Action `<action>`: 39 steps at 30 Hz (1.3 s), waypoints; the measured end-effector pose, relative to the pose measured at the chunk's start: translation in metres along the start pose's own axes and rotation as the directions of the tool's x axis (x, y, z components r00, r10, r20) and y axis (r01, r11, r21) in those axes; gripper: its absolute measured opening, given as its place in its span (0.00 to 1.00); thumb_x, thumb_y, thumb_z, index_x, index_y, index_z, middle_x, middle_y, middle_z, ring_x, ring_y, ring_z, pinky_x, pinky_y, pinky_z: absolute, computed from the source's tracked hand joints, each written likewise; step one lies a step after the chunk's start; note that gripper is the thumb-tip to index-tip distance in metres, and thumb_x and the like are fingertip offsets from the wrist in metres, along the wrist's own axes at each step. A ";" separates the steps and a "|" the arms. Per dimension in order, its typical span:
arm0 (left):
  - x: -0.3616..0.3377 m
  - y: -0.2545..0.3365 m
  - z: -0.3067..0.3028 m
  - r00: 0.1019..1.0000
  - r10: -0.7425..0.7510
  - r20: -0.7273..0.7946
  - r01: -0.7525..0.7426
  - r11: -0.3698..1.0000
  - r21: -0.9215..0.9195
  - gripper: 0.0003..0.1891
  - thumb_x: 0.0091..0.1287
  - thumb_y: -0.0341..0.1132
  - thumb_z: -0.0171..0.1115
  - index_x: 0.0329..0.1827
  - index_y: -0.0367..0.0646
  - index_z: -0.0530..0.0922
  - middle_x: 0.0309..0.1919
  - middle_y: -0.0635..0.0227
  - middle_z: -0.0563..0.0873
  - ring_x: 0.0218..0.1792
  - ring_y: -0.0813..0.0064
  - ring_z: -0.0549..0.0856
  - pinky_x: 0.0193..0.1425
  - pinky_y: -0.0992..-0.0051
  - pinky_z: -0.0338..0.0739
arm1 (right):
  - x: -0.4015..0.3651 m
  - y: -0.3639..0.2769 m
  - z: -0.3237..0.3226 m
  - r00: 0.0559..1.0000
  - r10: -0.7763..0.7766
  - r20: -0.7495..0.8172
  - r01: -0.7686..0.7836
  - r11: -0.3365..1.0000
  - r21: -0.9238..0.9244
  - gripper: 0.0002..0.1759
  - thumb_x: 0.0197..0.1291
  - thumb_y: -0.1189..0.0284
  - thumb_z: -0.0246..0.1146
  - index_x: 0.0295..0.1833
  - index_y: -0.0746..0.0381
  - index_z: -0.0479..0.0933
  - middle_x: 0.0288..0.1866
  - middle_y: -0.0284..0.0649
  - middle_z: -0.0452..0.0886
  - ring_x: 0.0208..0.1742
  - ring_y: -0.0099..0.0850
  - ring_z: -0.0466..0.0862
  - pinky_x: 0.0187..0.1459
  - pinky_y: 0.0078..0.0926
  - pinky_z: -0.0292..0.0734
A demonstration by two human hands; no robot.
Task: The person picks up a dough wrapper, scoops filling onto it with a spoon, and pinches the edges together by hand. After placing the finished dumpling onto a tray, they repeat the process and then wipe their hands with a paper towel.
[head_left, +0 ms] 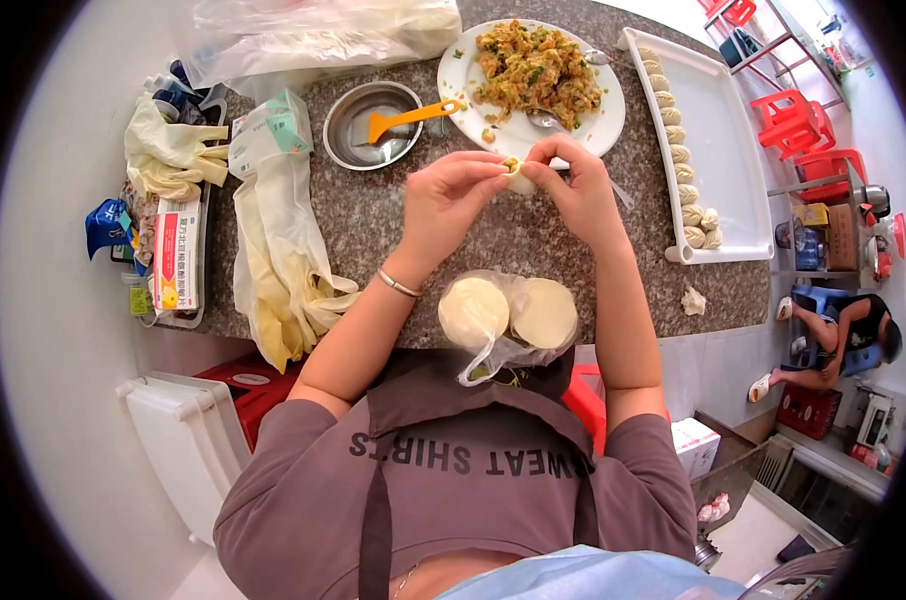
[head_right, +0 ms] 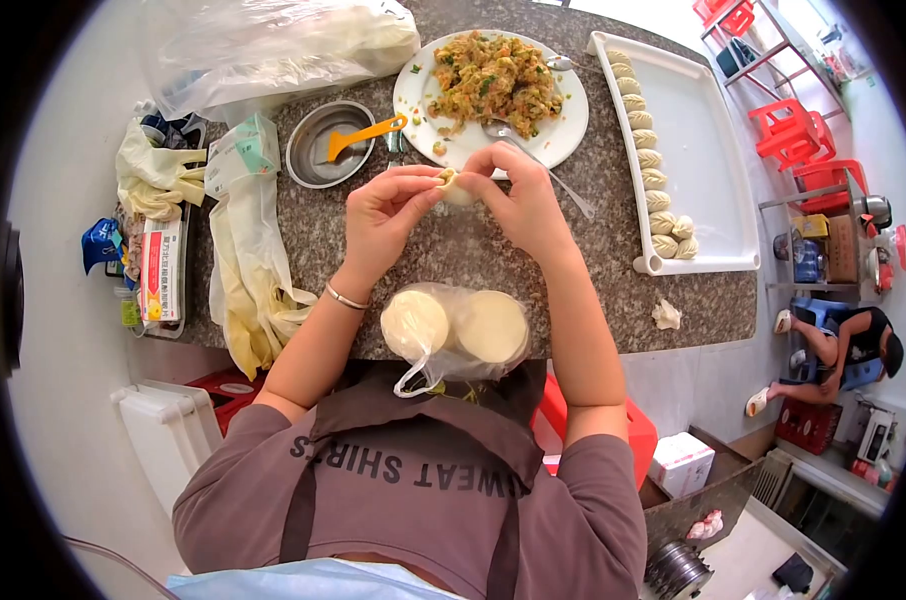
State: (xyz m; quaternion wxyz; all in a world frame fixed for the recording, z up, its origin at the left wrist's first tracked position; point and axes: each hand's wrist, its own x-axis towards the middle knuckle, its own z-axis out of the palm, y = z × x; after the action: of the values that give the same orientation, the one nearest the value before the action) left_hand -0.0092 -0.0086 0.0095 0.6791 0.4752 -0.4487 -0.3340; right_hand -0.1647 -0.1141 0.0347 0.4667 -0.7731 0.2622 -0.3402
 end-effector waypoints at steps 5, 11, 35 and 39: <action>-0.001 0.001 0.002 0.997 0.065 0.039 -0.066 0.997 0.029 0.06 0.65 0.21 0.65 0.43 0.33 0.84 0.48 0.59 0.85 0.45 0.78 0.85 0.48 0.80 0.82 | 0.000 -0.004 0.003 0.993 -0.119 -0.005 0.118 0.988 -0.099 0.05 0.58 0.76 0.66 0.37 0.66 0.80 0.32 0.40 0.80 0.36 0.35 0.80 0.42 0.28 0.74; -0.002 0.003 0.001 0.996 -0.058 -0.066 0.063 0.995 0.077 0.08 0.63 0.25 0.68 0.44 0.33 0.84 0.47 0.60 0.86 0.44 0.75 0.87 0.48 0.77 0.85 | -0.002 -0.004 0.014 0.981 -0.176 -0.078 0.166 0.979 -0.121 0.05 0.56 0.75 0.68 0.36 0.65 0.80 0.34 0.41 0.82 0.37 0.37 0.81 0.41 0.30 0.75; -0.001 0.009 0.006 0.967 0.256 0.006 -0.246 0.922 0.297 0.08 0.62 0.24 0.68 0.44 0.35 0.83 0.48 0.60 0.80 0.43 0.75 0.85 0.41 0.80 0.85 | -0.008 0.001 0.028 0.954 -0.201 -0.223 0.199 0.979 -0.033 0.03 0.61 0.78 0.62 0.37 0.66 0.75 0.35 0.43 0.80 0.36 0.38 0.80 0.41 0.30 0.75; 0.000 0.004 0.001 0.961 0.272 0.043 -0.271 0.904 0.332 0.09 0.62 0.24 0.68 0.46 0.36 0.83 0.49 0.60 0.80 0.43 0.76 0.85 0.42 0.79 0.85 | -0.009 0.002 0.030 0.959 -0.166 -0.229 0.170 0.985 -0.003 0.03 0.62 0.78 0.62 0.37 0.66 0.75 0.35 0.42 0.80 0.36 0.36 0.80 0.41 0.29 0.74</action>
State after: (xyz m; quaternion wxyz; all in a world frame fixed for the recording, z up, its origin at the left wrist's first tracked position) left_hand -0.0102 -0.0071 0.0135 0.6294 0.5171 -0.5592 -0.1542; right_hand -0.1471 -0.0924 0.0199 0.4095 -0.7444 0.2447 -0.4672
